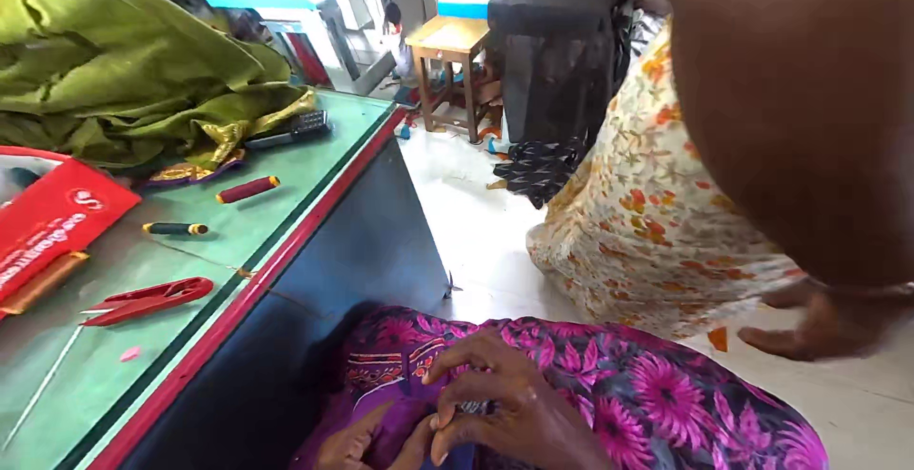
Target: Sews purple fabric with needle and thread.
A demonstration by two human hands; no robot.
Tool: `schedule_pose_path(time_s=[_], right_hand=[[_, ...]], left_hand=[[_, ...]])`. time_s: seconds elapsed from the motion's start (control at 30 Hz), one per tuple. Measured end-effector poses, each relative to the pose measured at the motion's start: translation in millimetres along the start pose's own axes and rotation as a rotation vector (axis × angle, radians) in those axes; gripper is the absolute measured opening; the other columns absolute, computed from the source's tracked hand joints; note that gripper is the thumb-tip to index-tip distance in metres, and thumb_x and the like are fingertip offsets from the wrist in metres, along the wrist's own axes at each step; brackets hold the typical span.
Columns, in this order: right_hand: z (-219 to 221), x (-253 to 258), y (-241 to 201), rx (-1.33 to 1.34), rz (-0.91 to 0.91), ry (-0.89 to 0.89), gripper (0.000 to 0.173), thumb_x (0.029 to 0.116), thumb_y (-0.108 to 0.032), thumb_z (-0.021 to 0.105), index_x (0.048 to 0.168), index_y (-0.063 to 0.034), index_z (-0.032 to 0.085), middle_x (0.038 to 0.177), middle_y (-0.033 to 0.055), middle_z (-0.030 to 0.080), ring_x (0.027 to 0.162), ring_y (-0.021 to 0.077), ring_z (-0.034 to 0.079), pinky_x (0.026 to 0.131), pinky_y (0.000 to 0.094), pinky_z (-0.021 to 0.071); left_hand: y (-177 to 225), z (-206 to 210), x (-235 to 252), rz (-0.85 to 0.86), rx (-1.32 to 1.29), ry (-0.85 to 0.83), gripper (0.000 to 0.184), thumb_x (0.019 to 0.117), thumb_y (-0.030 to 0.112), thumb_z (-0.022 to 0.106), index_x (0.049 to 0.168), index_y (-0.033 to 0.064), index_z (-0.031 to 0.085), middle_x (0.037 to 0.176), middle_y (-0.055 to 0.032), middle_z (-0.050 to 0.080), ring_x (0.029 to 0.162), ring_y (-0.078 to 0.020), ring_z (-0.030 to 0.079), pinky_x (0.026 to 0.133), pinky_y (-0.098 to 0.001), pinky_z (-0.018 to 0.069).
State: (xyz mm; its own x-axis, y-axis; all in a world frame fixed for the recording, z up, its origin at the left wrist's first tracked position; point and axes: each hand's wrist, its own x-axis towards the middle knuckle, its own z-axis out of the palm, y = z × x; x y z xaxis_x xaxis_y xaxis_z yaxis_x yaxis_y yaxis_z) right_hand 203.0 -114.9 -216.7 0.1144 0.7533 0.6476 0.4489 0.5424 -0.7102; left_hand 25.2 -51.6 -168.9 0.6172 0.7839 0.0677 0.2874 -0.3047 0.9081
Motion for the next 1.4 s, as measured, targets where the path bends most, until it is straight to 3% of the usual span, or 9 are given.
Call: schedule_pose_path(time_s=[0.1, 0.17, 0.33, 0.6, 0.77, 0.87, 0.93, 1.07, 1.4], right_hand=[[0.7, 2.3, -11.6, 0.056, -0.05, 0.013, 0.034, 0.0994, -0.039, 0.061, 0.09, -0.0067, 0.067, 0.106, 0.0055, 0.071, 0.112, 0.013, 0.062, 0.101, 0.0232, 0.0449], [-2.6, 5.5, -18.7, 0.142, -0.081, 0.047, 0.034, 0.101, -0.039, 0.059, 0.089, -0.0075, 0.062, 0.106, 0.0024, 0.068, 0.115, 0.0081, 0.06, 0.104, 0.0208, 0.0442], [-19.7, 0.0, -2.6, 0.11, 0.049, 0.043, 0.036, 0.0964, -0.048, 0.063, 0.095, -0.0117, 0.061, 0.119, -0.0033, 0.066, 0.12, 0.0001, 0.058, 0.099, 0.0177, 0.0488], [-6.0, -3.3, 6.1, -0.059, 0.012, -0.043, 0.03, 0.0983, -0.045, 0.061, 0.095, -0.0161, 0.066, 0.119, -0.0008, 0.068, 0.121, 0.0083, 0.058, 0.104, 0.0234, 0.0457], [0.8, 2.0, -5.5, -0.006, -0.022, -0.068, 0.032, 0.101, -0.036, 0.06, 0.091, -0.0075, 0.069, 0.117, 0.0072, 0.071, 0.121, 0.0177, 0.062, 0.107, 0.0315, 0.0457], [1.8, 6.8, -13.4, 0.104, -0.047, -0.043, 0.035, 0.101, -0.031, 0.061, 0.089, 0.0002, 0.071, 0.116, 0.0151, 0.072, 0.12, 0.0244, 0.063, 0.108, 0.0339, 0.0446], [-0.6, 8.2, -14.2, 0.158, -0.041, -0.025, 0.037, 0.1023, -0.031, 0.059, 0.087, 0.0017, 0.067, 0.12, 0.0178, 0.069, 0.122, 0.0237, 0.061, 0.109, 0.0323, 0.0438], [-9.1, 3.1, -4.3, 0.182, 0.027, 0.043, 0.04, 0.099, -0.046, 0.06, 0.097, -0.0061, 0.064, 0.127, 0.0074, 0.067, 0.126, 0.0097, 0.059, 0.106, 0.0254, 0.0473], [-2.0, -2.9, 5.9, -0.065, -0.017, -0.009, 0.036, 0.0988, -0.049, 0.057, 0.092, -0.0146, 0.064, 0.121, -0.0008, 0.068, 0.124, 0.0085, 0.058, 0.106, 0.0262, 0.0457]], left_hand=[[2.9, 3.3, -1.8, -0.024, -0.011, 0.012, 0.009, 0.0849, 0.007, 0.074, 0.088, -0.0014, 0.072, 0.078, 0.0112, 0.069, 0.075, 0.0132, 0.061, 0.073, -0.0113, 0.0525], [1.6, 4.9, -1.9, -0.022, 0.031, 0.028, 0.015, 0.0851, 0.012, 0.074, 0.088, -0.0021, 0.074, 0.079, 0.005, 0.071, 0.076, 0.0101, 0.063, 0.074, -0.0139, 0.0527], [0.8, 5.3, -3.1, -0.073, 0.007, 0.032, 0.014, 0.0876, 0.014, 0.074, 0.09, 0.0002, 0.075, 0.079, 0.0061, 0.071, 0.075, 0.0109, 0.063, 0.073, -0.0123, 0.0534], [-2.8, 4.4, -1.2, -0.04, 0.012, 0.039, 0.017, 0.0859, 0.016, 0.075, 0.085, -0.0008, 0.072, 0.074, 0.0052, 0.069, 0.071, 0.0105, 0.06, 0.07, -0.0122, 0.0508], [-5.9, 2.6, -1.9, 0.011, 0.05, 0.024, 0.019, 0.0861, 0.011, 0.074, 0.088, -0.0072, 0.073, 0.078, -0.0004, 0.072, 0.076, 0.0086, 0.064, 0.075, -0.0138, 0.0529], [-20.6, 5.0, 0.4, 0.036, -0.064, 0.03, 0.017, 0.0897, 0.019, 0.075, 0.089, 0.0018, 0.073, 0.083, 0.0147, 0.071, 0.079, 0.0128, 0.063, 0.076, -0.0117, 0.0544], [-22.9, 5.2, 2.1, -0.005, -0.078, 0.014, 0.019, 0.0899, 0.022, 0.074, 0.088, 0.003, 0.073, 0.083, 0.0158, 0.07, 0.079, 0.0131, 0.062, 0.077, -0.0119, 0.0538], [3.6, 6.3, 0.0, -0.104, -0.029, 0.001, 0.009, 0.088, 0.008, 0.073, 0.088, -0.0011, 0.073, 0.077, 0.011, 0.07, 0.074, 0.0124, 0.063, 0.074, -0.0119, 0.0536], [7.7, 5.3, -2.9, -0.084, -0.106, 0.018, 0.005, 0.0865, 0.007, 0.073, 0.087, 0.0025, 0.074, 0.077, 0.0123, 0.07, 0.072, 0.0118, 0.062, 0.071, -0.0123, 0.0536]])
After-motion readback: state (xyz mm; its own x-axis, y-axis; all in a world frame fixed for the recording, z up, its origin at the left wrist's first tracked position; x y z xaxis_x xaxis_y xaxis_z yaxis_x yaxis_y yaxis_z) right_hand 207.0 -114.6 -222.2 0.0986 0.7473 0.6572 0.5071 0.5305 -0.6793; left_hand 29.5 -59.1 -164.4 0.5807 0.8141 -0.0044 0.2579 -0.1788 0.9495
